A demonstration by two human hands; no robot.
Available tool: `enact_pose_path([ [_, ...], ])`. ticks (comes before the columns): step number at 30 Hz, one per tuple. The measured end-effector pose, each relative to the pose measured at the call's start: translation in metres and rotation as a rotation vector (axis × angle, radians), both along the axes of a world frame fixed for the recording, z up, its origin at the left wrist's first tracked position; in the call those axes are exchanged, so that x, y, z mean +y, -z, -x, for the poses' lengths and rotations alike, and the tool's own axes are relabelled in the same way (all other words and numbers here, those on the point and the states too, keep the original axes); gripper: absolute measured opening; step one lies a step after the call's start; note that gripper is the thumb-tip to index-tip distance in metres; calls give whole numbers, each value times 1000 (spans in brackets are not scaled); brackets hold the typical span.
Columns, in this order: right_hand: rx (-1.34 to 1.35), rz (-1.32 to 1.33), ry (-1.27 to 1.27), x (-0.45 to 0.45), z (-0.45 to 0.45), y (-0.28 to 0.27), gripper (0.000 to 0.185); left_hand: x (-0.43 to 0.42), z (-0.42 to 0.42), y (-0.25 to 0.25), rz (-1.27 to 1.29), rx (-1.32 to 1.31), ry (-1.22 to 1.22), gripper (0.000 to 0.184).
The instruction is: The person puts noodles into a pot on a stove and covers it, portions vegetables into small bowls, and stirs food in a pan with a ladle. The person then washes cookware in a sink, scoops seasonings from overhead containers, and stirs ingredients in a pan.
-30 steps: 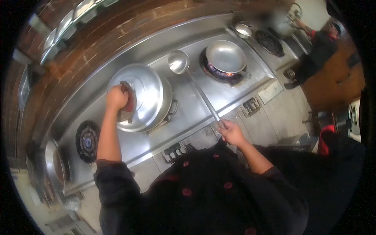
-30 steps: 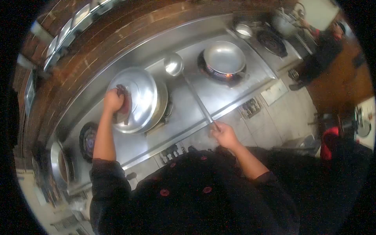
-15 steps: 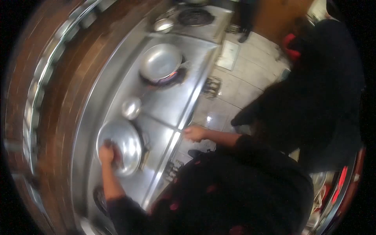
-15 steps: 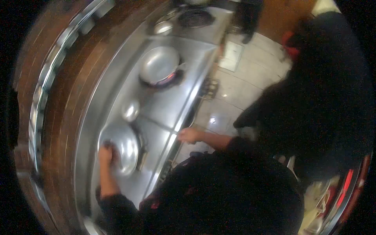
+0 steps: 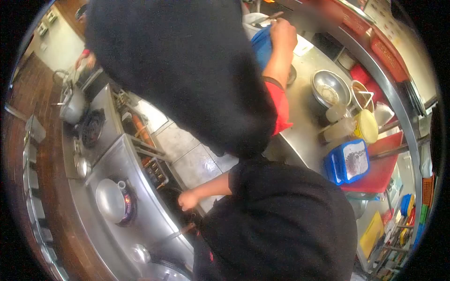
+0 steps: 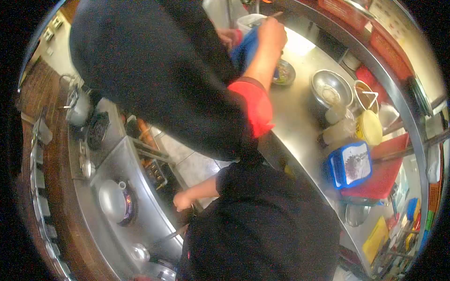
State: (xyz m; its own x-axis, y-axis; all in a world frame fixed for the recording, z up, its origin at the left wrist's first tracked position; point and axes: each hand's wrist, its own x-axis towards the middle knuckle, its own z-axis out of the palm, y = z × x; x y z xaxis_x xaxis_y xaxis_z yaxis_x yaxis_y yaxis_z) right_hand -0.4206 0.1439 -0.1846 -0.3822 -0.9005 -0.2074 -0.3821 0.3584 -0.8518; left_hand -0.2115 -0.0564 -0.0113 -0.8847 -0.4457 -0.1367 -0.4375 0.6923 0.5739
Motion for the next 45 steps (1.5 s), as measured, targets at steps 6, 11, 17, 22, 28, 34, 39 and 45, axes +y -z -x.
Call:
enact_pose_path([
  [6,-187,5,177,69,18,-42,32,-1,17,-29,-103,-85,65,43],
  [11,-247,12,255,132,10,-63,25,0,40,8,-326,34,78,41],
  [17,-413,253,448,191,-12,-146,19,61,58,21,-657,24,294,44],
  [22,-299,651,344,222,-39,-268,21,83,55,21,-592,-108,387,37],
  [28,-121,1227,-247,231,-117,-399,16,84,37,44,-769,-132,398,27],
  [34,-329,1148,-396,190,-165,-406,16,92,22,64,-747,-111,552,30],
  [39,-357,1105,-410,180,-178,-410,16,91,18,58,-869,-105,486,34],
  [45,-468,1092,-515,164,-148,-402,16,89,21,49,-681,-85,450,27],
])
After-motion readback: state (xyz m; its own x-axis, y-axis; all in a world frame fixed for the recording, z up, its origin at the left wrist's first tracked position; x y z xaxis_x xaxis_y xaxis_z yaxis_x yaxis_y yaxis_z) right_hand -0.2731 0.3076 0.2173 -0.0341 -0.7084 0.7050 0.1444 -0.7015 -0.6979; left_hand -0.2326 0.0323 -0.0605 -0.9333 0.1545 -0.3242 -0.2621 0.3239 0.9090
